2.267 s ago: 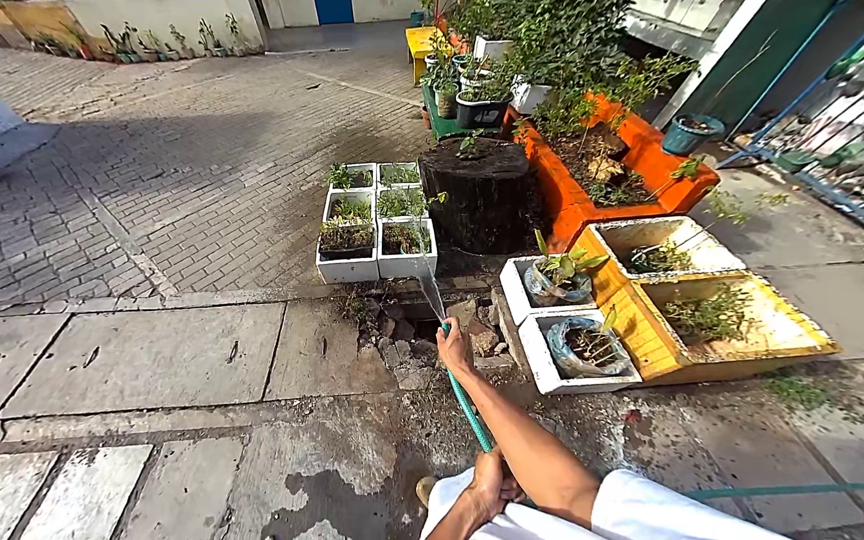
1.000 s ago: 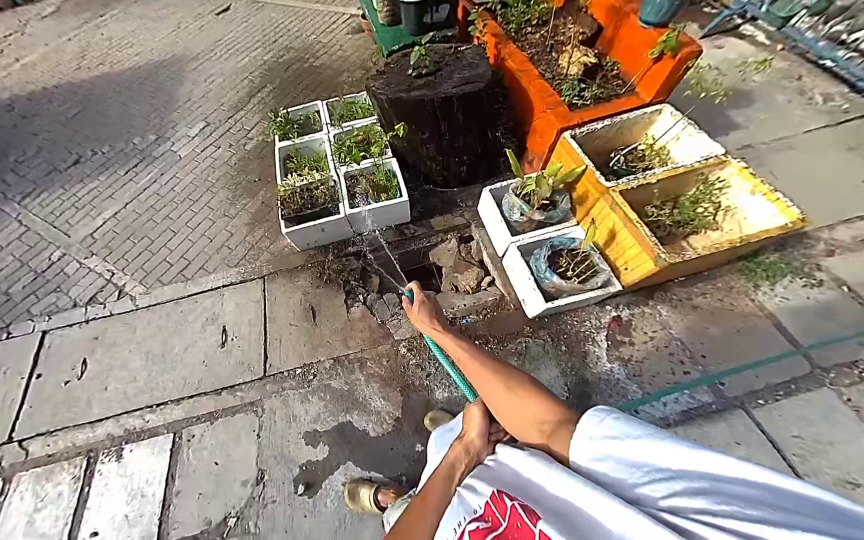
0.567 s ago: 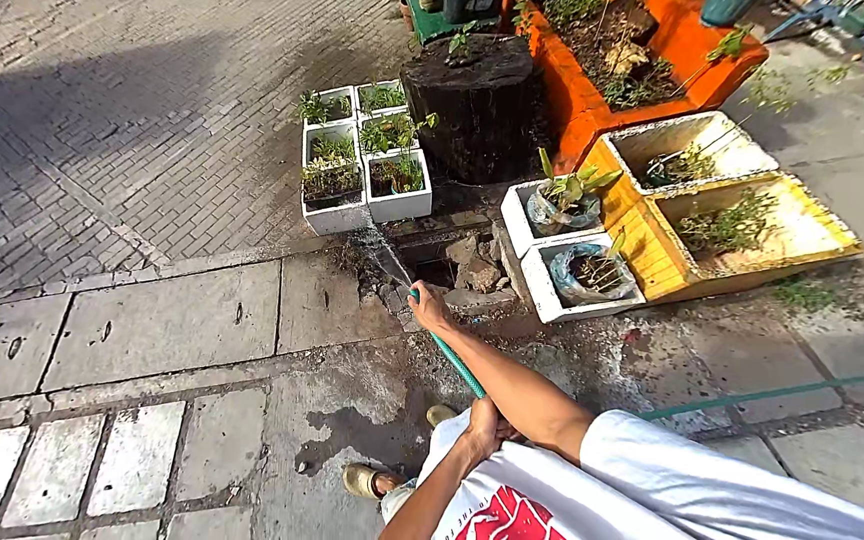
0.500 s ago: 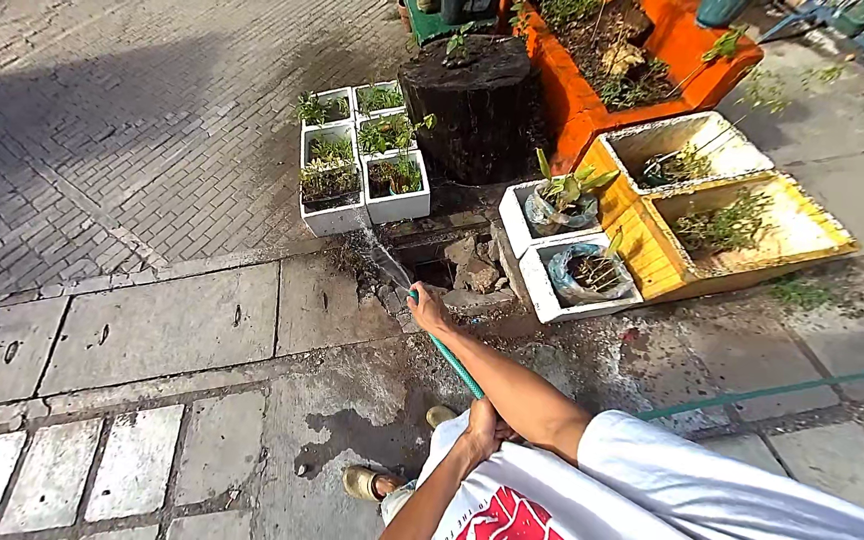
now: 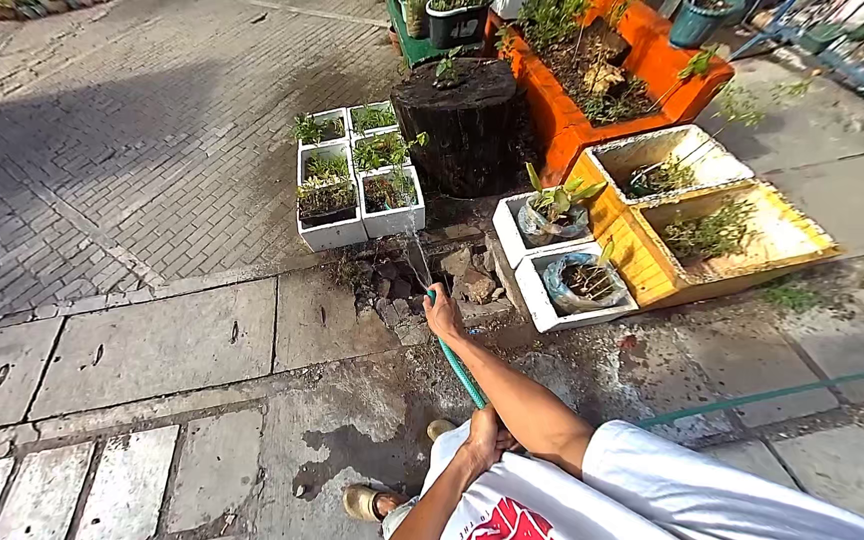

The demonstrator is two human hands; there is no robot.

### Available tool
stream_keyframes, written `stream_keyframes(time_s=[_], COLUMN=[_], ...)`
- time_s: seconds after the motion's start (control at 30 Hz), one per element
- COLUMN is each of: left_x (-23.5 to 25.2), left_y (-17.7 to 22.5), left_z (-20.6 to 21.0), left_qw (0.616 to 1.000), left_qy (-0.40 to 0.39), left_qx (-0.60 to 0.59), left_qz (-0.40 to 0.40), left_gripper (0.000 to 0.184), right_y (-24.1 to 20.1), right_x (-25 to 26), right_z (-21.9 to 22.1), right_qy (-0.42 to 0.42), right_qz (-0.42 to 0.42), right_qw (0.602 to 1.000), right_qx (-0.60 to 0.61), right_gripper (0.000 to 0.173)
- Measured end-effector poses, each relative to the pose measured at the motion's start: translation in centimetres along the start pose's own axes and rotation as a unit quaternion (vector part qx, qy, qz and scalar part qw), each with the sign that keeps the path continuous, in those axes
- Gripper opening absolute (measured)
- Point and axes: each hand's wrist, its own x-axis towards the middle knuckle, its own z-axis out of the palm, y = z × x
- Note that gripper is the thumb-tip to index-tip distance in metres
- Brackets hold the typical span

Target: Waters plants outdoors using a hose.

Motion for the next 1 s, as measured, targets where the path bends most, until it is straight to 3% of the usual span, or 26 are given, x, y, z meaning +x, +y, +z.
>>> stream_keyframes(time_s=[0.27,0.5,0.63,0.8,1.0], left_x=[0.1,-0.1,0.7,3.3,4.8], left_y=[0.5,0.0,-0.7,-2.6,-4.5], left_z=[0.0,1.1,2.3,3.3,5.8], left_qw=[1.0,0.999,0.997,0.976,0.958], left_qy=[0.018,0.044,0.023,-0.103,-0.132], left_qx=[-0.008,-0.001,0.059,0.154,0.212], left_qz=[0.005,0.016,-0.036,-0.112,-0.141], left_gripper=[0.06,0.057,0.058,0.052,0.05], right_y=[-1.2,-1.1,3.7,14.5,19.6], right_x=[-0.1,0.1,0.9,0.0,-1.2], right_z=[0.0,-0.3,-4.5,-11.6,-15.2], right_qy=[0.065,-0.048,0.011,0.159,0.175], right_qz=[-0.035,-0.079,0.042,0.236,0.333], right_qw=[0.996,0.995,0.999,0.957,0.922], right_qx=[0.05,0.024,0.032,0.05,0.088], right_gripper=[0.039,0.04,0.04,0.041,0.044])
